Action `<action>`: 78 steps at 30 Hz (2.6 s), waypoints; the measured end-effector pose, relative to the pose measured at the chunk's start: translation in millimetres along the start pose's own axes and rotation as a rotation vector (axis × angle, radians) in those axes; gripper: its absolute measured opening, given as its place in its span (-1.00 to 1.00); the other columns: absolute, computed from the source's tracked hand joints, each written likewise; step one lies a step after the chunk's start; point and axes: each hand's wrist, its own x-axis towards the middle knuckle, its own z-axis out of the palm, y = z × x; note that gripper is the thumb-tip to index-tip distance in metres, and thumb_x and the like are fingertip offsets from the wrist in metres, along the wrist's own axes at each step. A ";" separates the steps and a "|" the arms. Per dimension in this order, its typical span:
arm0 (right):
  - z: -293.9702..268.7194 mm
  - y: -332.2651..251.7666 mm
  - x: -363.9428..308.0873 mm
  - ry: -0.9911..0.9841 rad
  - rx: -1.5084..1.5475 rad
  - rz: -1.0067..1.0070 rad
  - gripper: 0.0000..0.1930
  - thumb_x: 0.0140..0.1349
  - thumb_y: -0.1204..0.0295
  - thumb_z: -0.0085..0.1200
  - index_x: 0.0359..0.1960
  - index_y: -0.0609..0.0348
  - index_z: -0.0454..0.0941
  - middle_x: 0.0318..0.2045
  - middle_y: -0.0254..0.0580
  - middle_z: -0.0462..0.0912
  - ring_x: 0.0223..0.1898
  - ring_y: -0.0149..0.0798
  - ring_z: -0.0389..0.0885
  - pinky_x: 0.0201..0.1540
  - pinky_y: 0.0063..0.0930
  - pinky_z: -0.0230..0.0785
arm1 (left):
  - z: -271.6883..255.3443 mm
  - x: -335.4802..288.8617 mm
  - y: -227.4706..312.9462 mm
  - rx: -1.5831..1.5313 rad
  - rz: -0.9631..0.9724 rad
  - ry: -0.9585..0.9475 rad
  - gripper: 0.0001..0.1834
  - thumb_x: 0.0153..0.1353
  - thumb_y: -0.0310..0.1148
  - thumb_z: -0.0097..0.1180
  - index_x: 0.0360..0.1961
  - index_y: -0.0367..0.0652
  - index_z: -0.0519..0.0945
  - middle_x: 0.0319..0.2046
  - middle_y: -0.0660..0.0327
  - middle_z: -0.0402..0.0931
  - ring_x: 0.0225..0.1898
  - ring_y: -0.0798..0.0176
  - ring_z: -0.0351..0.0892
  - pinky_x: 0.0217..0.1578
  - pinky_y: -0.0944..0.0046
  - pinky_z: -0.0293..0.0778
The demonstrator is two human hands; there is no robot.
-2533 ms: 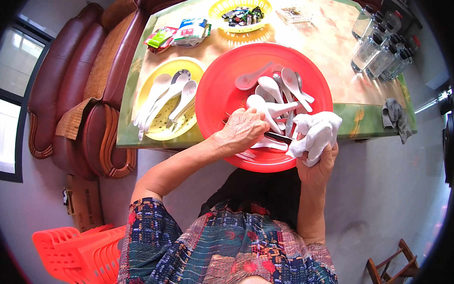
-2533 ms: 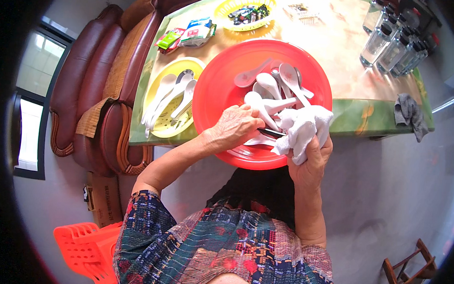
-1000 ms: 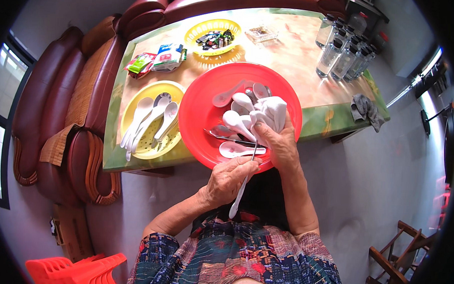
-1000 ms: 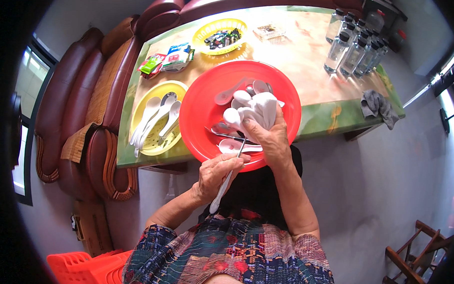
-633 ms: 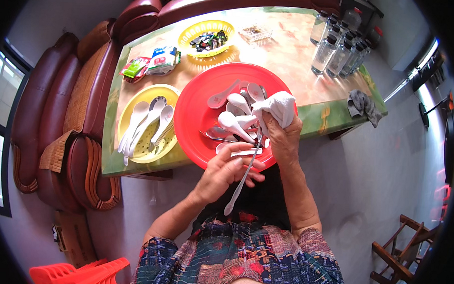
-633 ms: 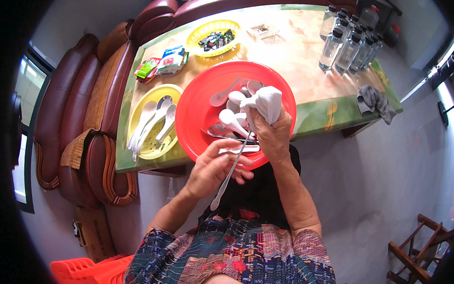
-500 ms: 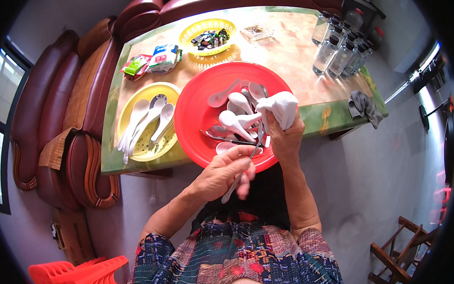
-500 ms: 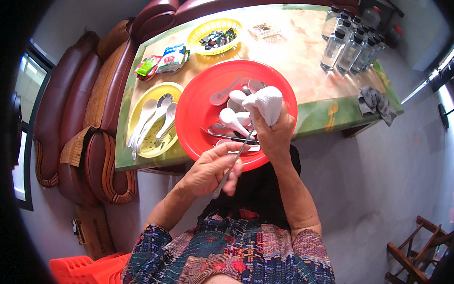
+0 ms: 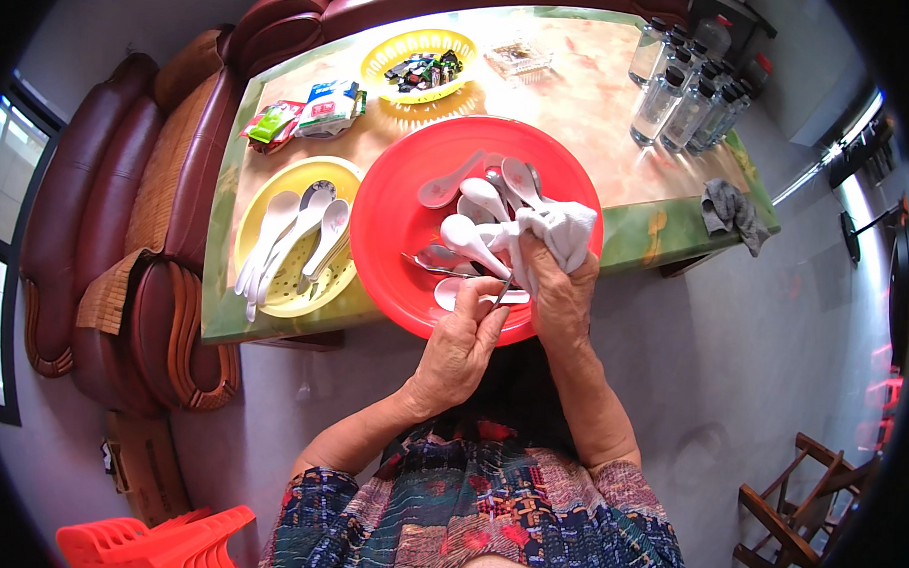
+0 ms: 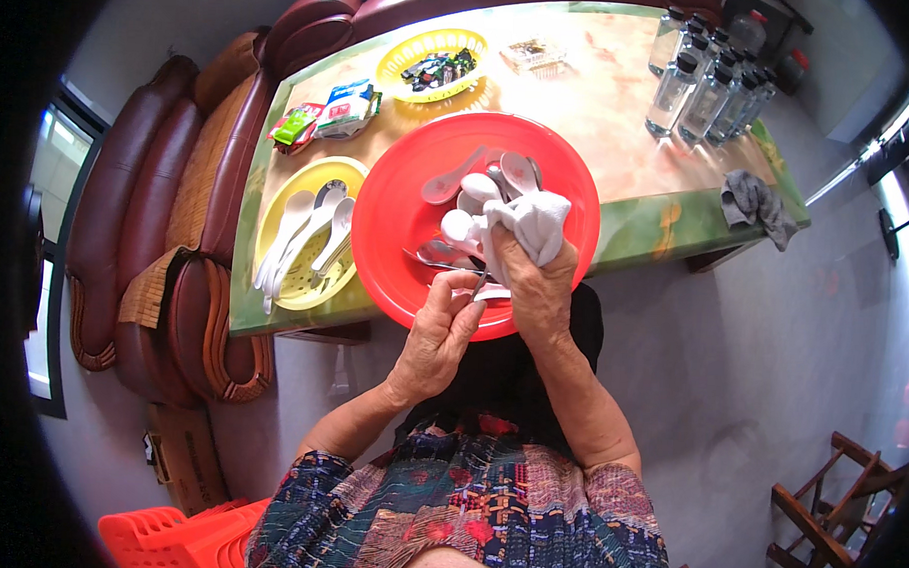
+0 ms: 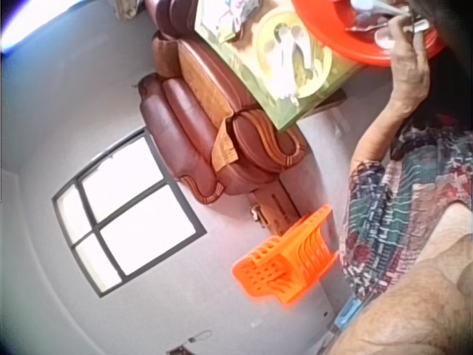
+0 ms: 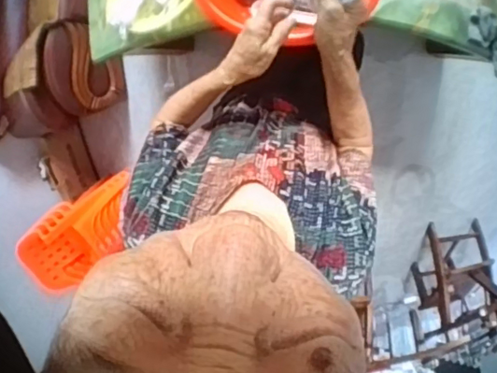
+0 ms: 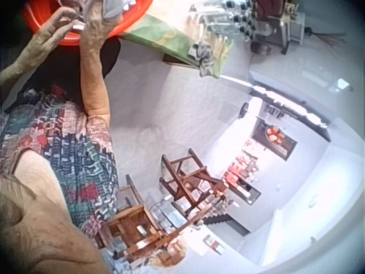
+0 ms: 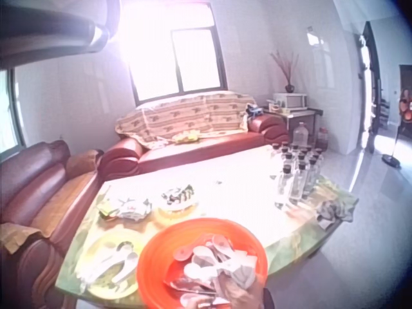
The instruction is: The person dries white plastic spoons and metal spoons with a white cloth. They pick up each spoon from a red plastic basin, wipe it dry, and place it into a yellow plastic colander on the table.
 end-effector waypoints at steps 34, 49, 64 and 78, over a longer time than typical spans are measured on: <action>1.1 -3.0 3.8 -0.140 0.511 0.304 -0.72 0.29 0.45 -0.03 0.02 0.22 0.40 -0.16 -0.24 0.57 -0.14 -0.32 0.58 -0.15 -0.42 0.49 | -4.8 13.9 14.1 -0.807 -0.456 -0.119 -0.76 0.41 -0.24 -0.23 -0.24 -0.16 0.41 -0.72 0.46 0.02 -0.77 0.57 -0.10 -0.80 0.51 -0.10; -6.0 -32.0 -2.2 -0.398 -0.102 0.233 -0.79 0.19 0.45 0.10 -0.16 0.26 0.57 -0.33 -0.32 0.62 -0.29 -0.49 0.57 -0.20 -0.54 0.44 | -42.1 51.3 42.1 -0.259 -0.070 0.106 -0.75 0.28 -0.29 0.00 -0.23 -0.25 0.60 -0.36 0.31 0.58 -0.29 0.49 0.47 -0.17 0.42 0.32; -14.3 -45.1 -15.7 -0.517 -0.384 0.584 -0.74 0.22 0.37 0.12 -0.09 0.22 0.56 -0.37 -0.40 0.60 -0.33 -0.55 0.53 -0.29 -0.60 0.41 | -57.6 74.6 24.8 -0.716 -0.168 0.132 -0.80 0.26 -0.37 0.05 -0.18 -0.24 0.59 -0.19 0.14 0.60 -0.32 0.30 0.61 -0.40 0.30 0.54; 9.0 -30.8 -0.8 -0.524 -0.365 0.307 -0.80 0.22 0.38 0.11 -0.24 0.26 0.58 -0.45 -0.41 0.58 -0.39 -0.55 0.49 -0.34 -0.58 0.38 | -48.4 60.0 25.5 -0.752 -0.225 0.188 -0.82 0.24 -0.38 0.09 -0.24 -0.26 0.61 -0.40 0.20 0.61 -0.37 0.34 0.61 -0.35 0.37 0.54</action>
